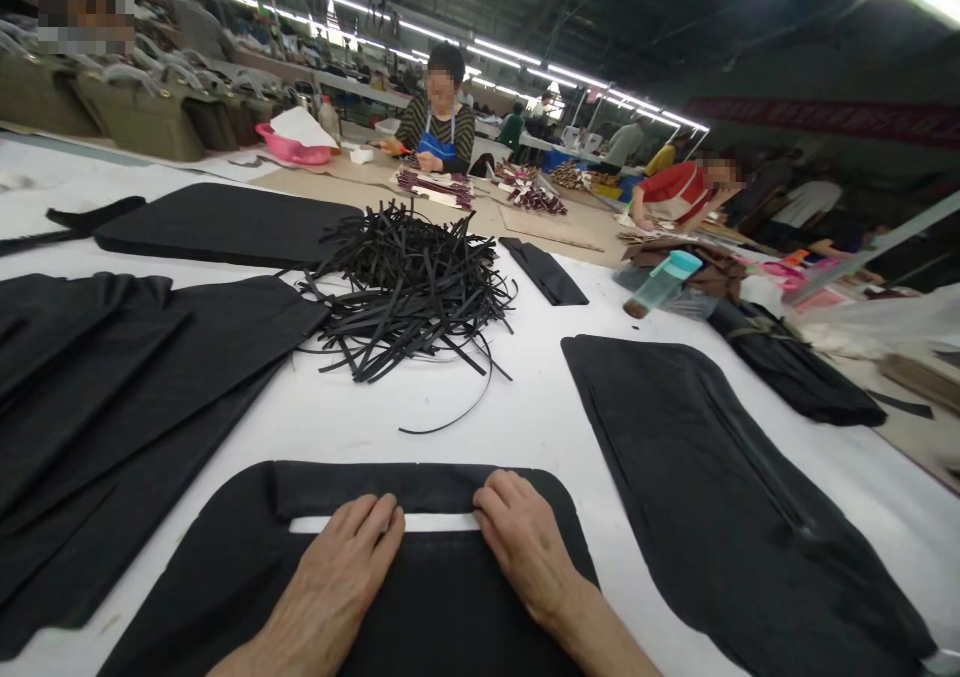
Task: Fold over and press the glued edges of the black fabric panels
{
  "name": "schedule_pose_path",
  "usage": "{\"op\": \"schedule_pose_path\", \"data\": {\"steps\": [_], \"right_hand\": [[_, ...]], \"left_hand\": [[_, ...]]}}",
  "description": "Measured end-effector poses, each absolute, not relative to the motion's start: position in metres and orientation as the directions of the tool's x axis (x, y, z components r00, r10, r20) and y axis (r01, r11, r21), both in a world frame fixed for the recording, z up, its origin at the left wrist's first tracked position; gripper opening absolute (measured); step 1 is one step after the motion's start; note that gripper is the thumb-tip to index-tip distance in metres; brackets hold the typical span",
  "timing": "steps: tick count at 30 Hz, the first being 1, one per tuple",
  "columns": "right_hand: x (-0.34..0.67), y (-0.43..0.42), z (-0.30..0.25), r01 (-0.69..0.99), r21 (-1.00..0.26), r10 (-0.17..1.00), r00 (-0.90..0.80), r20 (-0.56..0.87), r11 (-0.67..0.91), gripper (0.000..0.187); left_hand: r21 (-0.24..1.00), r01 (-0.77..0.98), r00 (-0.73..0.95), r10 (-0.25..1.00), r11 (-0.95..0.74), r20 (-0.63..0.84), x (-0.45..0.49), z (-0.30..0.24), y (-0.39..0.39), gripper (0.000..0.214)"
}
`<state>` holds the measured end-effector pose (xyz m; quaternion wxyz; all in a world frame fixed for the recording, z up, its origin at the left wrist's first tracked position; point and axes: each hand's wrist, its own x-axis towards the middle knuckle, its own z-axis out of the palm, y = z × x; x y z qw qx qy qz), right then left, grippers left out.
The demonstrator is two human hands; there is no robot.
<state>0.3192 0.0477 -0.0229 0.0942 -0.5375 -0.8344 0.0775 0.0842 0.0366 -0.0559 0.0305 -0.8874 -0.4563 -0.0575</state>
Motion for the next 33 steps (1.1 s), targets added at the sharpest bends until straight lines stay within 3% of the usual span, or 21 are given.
{"op": "schedule_pose_path", "data": {"steps": [5, 9, 14, 24, 30, 33], "right_hand": [[0.320, 0.046, -0.026, 0.902, -0.216, 0.927, -0.361, 0.102, 0.375, 0.015], [0.312, 0.048, -0.020, 0.946, -0.237, 0.973, -0.229, -0.002, 0.222, 0.016], [0.300, 0.055, -0.002, 0.985, -0.143, 0.981, -0.118, -0.153, 0.096, 0.016], [0.298, 0.069, 0.011, 0.991, -0.105, 0.962, -0.109, -0.249, 0.085, 0.020], [0.300, 0.073, 0.015, 0.987, -0.151, 0.954, -0.101, -0.282, 0.060, 0.020], [0.301, 0.073, 0.012, 0.979, -0.193, 0.953, -0.112, -0.282, 0.058, 0.018]], "left_hand": [[-0.144, 0.777, 0.629, 0.744, -0.613, 0.227, 0.089, -0.058, 0.034, 0.050], [-0.193, 0.767, 0.639, 0.756, -0.612, 0.142, 0.095, -0.052, 0.030, 0.049], [-0.237, 0.757, 0.643, 0.758, -0.609, 0.108, 0.100, -0.049, 0.027, 0.051], [-0.250, 0.788, 0.589, 0.807, -0.563, 0.037, 0.117, -0.042, 0.027, 0.055], [-0.239, 0.763, 0.647, 0.722, -0.601, 0.245, 0.129, -0.065, 0.030, 0.040], [-0.277, 0.741, 0.668, 0.713, -0.611, 0.214, 0.143, -0.065, 0.030, 0.044]]}}
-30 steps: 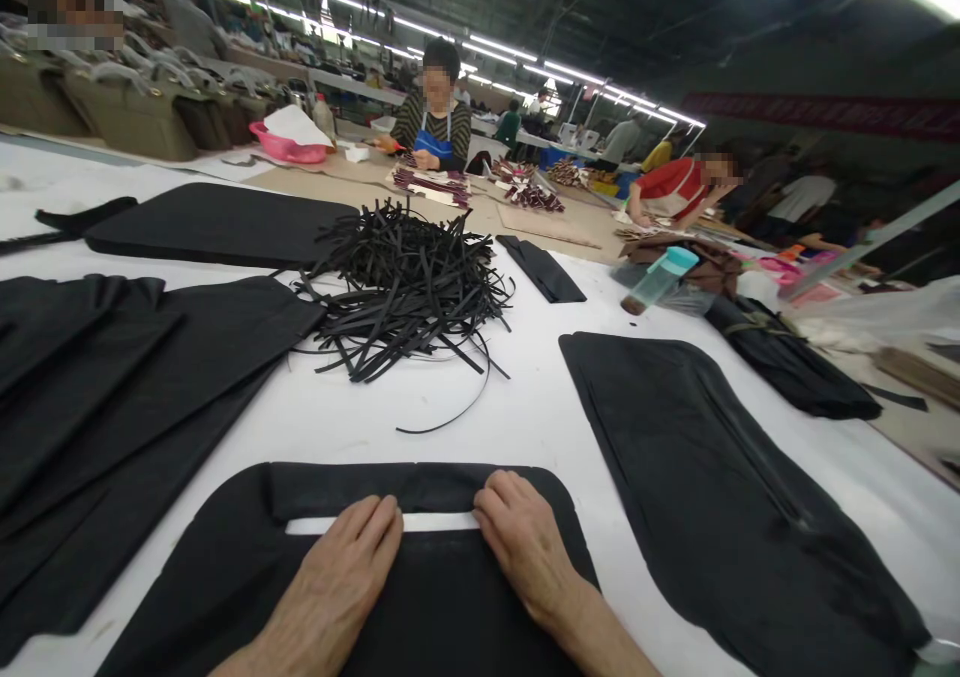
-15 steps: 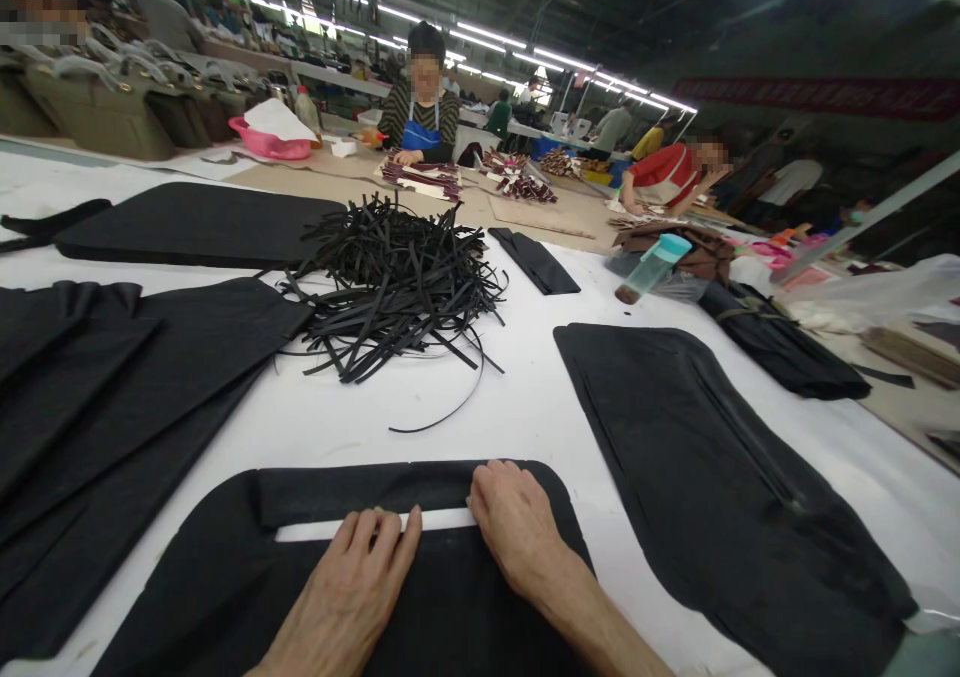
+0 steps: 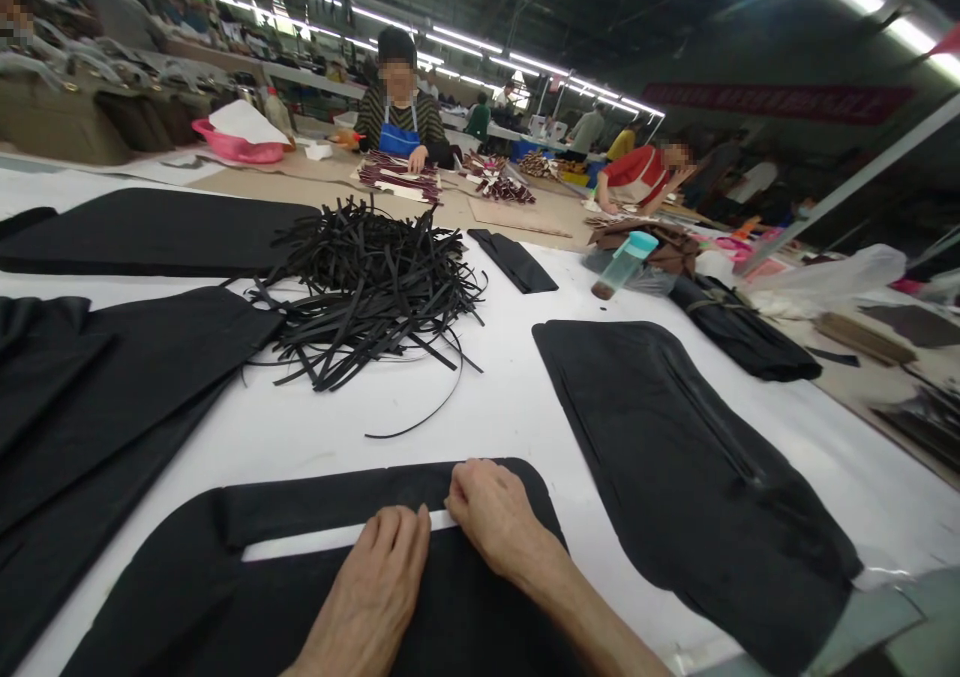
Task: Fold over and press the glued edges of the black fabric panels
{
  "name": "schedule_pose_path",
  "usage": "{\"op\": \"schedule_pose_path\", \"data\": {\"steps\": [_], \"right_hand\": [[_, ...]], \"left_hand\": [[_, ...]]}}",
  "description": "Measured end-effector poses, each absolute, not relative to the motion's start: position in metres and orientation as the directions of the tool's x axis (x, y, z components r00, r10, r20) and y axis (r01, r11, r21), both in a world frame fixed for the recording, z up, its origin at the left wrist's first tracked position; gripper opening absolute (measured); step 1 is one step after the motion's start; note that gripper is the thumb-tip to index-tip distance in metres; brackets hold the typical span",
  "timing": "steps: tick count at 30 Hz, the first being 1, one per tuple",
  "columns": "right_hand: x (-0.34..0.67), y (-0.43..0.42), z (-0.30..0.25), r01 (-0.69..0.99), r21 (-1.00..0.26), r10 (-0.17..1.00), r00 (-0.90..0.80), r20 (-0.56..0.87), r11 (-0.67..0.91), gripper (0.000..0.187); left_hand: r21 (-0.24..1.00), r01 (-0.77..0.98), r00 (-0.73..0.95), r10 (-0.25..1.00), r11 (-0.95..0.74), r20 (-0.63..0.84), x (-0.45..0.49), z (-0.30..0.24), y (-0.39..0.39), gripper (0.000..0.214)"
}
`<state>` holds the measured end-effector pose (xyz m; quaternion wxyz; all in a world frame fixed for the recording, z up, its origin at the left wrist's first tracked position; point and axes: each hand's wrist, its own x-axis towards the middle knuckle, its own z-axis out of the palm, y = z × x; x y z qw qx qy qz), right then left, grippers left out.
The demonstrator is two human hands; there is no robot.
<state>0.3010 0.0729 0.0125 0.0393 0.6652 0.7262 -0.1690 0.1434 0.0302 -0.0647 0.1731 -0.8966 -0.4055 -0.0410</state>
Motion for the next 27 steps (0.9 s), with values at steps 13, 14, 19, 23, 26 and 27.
{"op": "schedule_pose_path", "data": {"steps": [13, 14, 19, 23, 26, 27], "right_hand": [[0.354, 0.059, -0.003, 0.876, -0.451, 0.950, -0.267, -0.160, 0.170, 0.011], [0.356, 0.058, -0.003, 0.876, -0.451, 0.950, -0.268, -0.162, 0.170, 0.010], [0.352, 0.058, -0.001, 0.905, -0.418, 0.962, -0.176, -0.209, 0.075, 0.007], [0.347, 0.066, 0.002, 0.935, -0.347, 0.957, -0.038, -0.286, -0.067, 0.006], [0.346, 0.074, 0.003, 0.942, -0.302, 0.940, 0.035, -0.339, -0.144, 0.005], [0.346, 0.076, 0.004, 0.942, -0.292, 0.934, 0.053, -0.354, -0.164, 0.005]], "left_hand": [[-0.188, 0.803, 0.588, 0.802, -0.566, 0.100, 0.159, -0.040, 0.034, 0.051], [-0.185, 0.806, 0.586, 0.803, -0.563, 0.107, 0.160, -0.040, 0.034, 0.051], [-0.171, 0.783, 0.622, 0.750, -0.598, 0.226, 0.163, -0.049, 0.033, 0.044], [-0.184, 0.735, 0.678, 0.704, -0.652, 0.213, 0.166, -0.058, 0.034, 0.043], [-0.221, 0.707, 0.707, 0.678, -0.672, 0.201, 0.170, -0.059, 0.036, 0.046], [-0.231, 0.704, 0.710, 0.677, -0.672, 0.193, 0.171, -0.058, 0.036, 0.048]]}}
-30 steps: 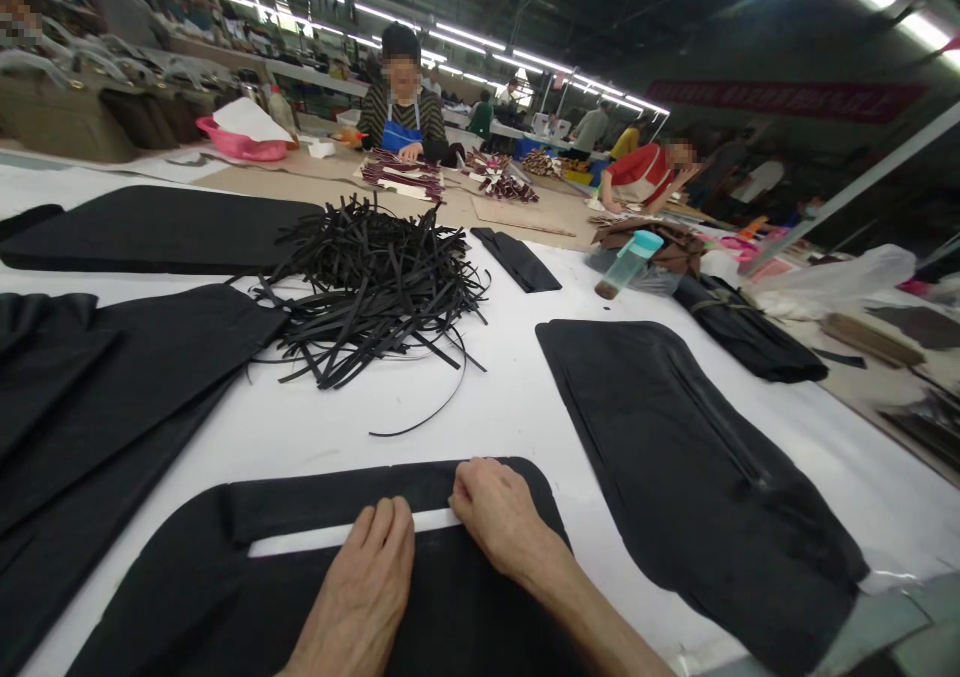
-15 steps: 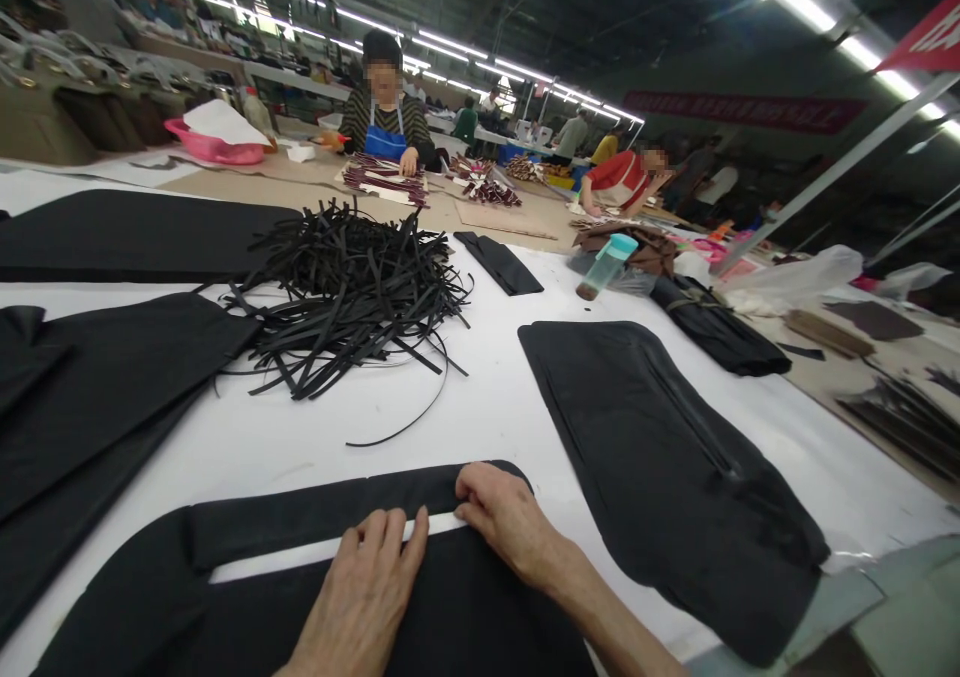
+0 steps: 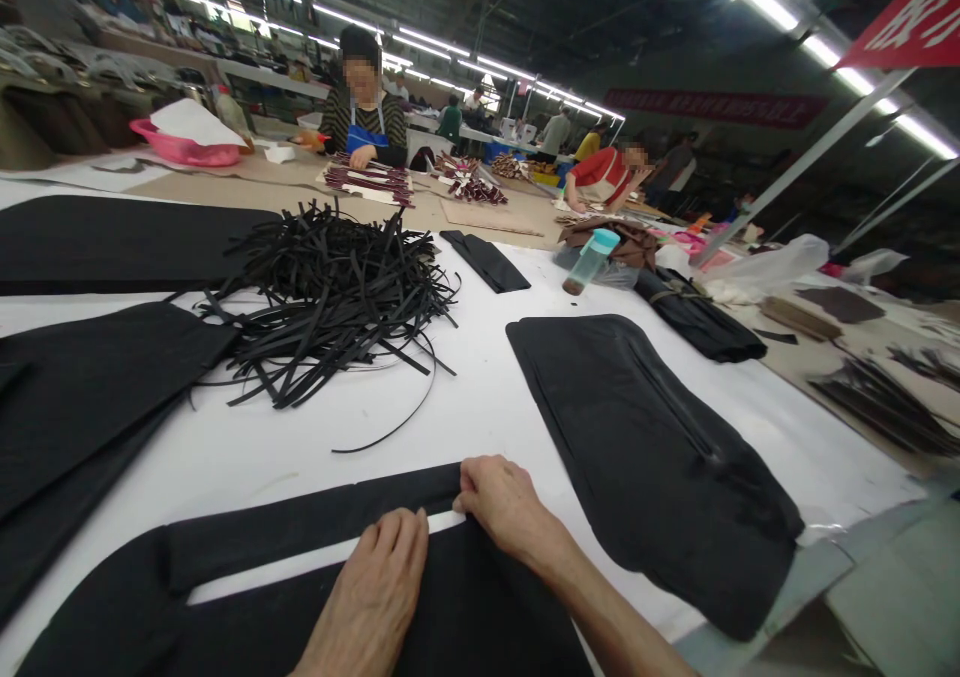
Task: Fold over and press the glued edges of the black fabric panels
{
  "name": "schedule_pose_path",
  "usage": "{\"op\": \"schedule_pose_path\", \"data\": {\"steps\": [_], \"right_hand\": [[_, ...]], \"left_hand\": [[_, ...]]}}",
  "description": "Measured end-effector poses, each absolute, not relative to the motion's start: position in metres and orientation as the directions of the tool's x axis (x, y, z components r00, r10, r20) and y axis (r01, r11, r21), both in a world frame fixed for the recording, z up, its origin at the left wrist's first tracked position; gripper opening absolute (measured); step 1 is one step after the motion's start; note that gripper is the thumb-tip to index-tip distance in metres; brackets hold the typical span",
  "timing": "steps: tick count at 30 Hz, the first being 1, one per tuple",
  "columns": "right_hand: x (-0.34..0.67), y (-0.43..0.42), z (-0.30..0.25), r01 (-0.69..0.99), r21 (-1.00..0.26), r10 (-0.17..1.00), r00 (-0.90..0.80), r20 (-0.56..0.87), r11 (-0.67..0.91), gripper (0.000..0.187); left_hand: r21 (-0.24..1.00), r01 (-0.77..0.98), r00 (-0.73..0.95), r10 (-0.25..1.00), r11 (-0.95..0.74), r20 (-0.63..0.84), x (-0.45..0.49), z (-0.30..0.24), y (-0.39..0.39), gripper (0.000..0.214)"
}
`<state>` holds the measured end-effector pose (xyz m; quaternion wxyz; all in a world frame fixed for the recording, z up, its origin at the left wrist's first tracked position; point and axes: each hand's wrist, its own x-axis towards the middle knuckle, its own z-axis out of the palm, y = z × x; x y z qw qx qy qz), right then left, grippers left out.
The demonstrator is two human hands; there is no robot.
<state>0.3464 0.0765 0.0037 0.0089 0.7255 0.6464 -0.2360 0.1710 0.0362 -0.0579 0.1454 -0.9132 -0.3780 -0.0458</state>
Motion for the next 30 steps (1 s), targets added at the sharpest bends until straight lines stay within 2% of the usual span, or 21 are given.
{"op": "schedule_pose_path", "data": {"steps": [4, 8, 17, 22, 26, 30], "right_hand": [[0.349, 0.081, 0.005, 0.935, -0.283, 0.915, 0.091, -0.393, -0.214, 0.009], [0.353, 0.079, 0.005, 0.922, -0.330, 0.915, 0.056, -0.400, -0.201, 0.007], [0.360, 0.077, 0.000, 0.900, -0.392, 0.917, 0.017, -0.399, -0.188, 0.006], [0.360, 0.077, -0.001, 0.906, -0.386, 0.920, 0.009, -0.392, -0.174, 0.004], [0.361, 0.076, -0.004, 0.924, -0.360, 0.916, -0.025, -0.401, -0.133, 0.007], [0.379, 0.069, -0.019, 0.973, -0.217, 0.934, -0.005, -0.357, -0.078, 0.010]], "left_hand": [[-0.188, 0.749, 0.660, 0.743, -0.636, 0.116, 0.179, -0.046, 0.040, 0.049], [-0.131, 0.762, 0.644, 0.763, -0.634, 0.053, 0.189, -0.036, 0.047, 0.049], [-0.190, 0.802, 0.583, 0.812, -0.566, 0.039, 0.198, -0.040, 0.039, 0.049], [-0.007, 0.802, 0.598, 0.801, -0.598, 0.034, 0.191, -0.042, 0.043, 0.045], [0.063, 0.777, 0.626, 0.780, -0.626, 0.027, 0.173, -0.035, 0.044, 0.039], [0.133, 0.757, 0.644, 0.765, -0.640, 0.010, 0.148, -0.025, 0.042, 0.031]]}}
